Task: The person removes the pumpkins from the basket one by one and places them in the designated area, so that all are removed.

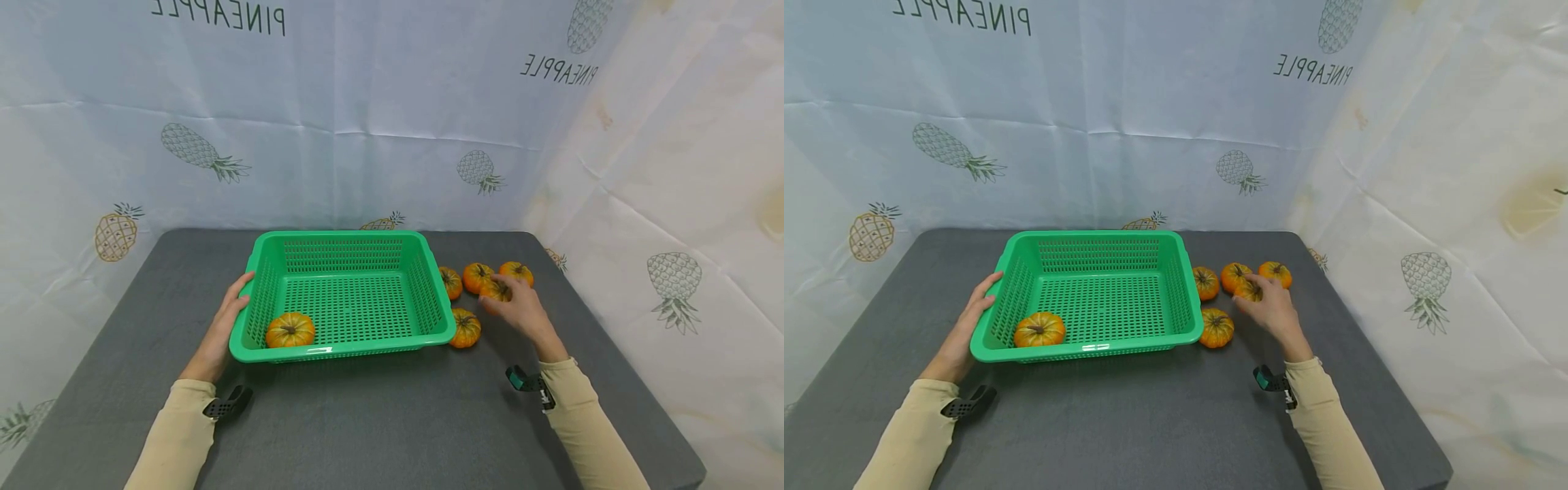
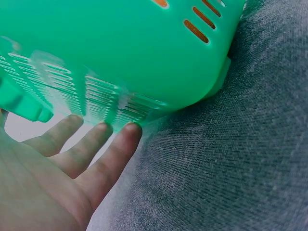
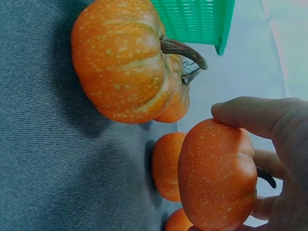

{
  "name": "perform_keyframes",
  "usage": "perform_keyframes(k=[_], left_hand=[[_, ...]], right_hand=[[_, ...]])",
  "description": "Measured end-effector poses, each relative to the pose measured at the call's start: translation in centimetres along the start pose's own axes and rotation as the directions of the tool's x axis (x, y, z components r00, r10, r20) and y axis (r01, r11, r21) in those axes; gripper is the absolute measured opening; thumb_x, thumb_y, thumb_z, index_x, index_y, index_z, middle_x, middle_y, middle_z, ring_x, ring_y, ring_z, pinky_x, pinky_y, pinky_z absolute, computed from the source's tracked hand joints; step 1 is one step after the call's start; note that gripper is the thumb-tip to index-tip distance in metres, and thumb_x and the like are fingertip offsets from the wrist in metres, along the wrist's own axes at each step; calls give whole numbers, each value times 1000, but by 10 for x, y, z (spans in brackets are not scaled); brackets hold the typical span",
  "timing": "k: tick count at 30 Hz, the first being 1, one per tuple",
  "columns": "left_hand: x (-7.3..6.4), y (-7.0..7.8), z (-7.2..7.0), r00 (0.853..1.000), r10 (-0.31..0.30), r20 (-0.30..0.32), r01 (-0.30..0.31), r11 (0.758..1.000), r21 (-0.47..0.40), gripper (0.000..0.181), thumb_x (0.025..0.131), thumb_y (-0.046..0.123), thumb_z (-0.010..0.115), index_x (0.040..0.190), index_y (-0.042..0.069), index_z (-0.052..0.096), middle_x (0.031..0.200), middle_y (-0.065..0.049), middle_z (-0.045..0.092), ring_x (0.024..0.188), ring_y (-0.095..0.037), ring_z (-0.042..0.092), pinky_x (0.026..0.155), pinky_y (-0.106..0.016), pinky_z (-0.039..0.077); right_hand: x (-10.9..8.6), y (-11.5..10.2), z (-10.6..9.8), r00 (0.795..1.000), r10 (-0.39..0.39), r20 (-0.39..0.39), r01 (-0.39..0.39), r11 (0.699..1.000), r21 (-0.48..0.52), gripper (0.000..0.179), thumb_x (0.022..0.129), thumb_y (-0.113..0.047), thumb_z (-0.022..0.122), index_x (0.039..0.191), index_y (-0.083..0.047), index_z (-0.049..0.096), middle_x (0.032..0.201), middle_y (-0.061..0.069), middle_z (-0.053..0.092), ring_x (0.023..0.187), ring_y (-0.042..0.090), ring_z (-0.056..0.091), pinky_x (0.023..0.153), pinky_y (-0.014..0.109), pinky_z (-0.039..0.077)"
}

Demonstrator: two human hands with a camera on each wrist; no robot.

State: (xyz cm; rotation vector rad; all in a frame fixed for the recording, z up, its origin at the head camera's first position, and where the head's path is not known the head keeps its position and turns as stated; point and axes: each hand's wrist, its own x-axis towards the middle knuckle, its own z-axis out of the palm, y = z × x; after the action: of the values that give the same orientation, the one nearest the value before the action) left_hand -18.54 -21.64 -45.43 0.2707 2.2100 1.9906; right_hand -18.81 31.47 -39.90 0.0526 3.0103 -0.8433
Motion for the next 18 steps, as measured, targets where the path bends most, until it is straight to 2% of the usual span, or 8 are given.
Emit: perform_keyframes(k=[3,8,10,18], left_hand=[[0,0,0,1000,2,0,-2,1000,2,56,109,52,26,162,43,6,171,-4,-7,150,-36,13,109,-50,29],[-1,-1,0,1000,10,2,-10,1000,5,56,110,52,26,162,43,7,171,-5,-5,147,-35,17,99,-25,36],[-1,-1,0,1000,13,4,-13,1000,4,56,110,52,26,162,42,7,171,-6,-4,147,-34,18,96,-21,37],[0,-1,-1,1000,7,11,-7,1000,10,56,110,52,25,162,44,6,171,-3,-5,149,-33,16,100,-30,35]], right_hand=[[-1,2,2,1000,5,11,-5,1000,4,67,99,-40,65,153,-7,42,158,35,27,139,57,31,102,70,37],[-2,5,4,1000,-20,20,20,1000,14,64,99,-35,65,151,-6,44,156,35,30,139,56,33,103,69,37],[-2,6,6,999,-34,25,34,999,19,63,99,-33,66,151,-5,45,156,36,30,138,56,33,102,69,37],[-3,7,10,998,-43,40,41,998,52,61,98,-29,67,149,-4,46,154,36,30,140,58,28,103,69,35]])
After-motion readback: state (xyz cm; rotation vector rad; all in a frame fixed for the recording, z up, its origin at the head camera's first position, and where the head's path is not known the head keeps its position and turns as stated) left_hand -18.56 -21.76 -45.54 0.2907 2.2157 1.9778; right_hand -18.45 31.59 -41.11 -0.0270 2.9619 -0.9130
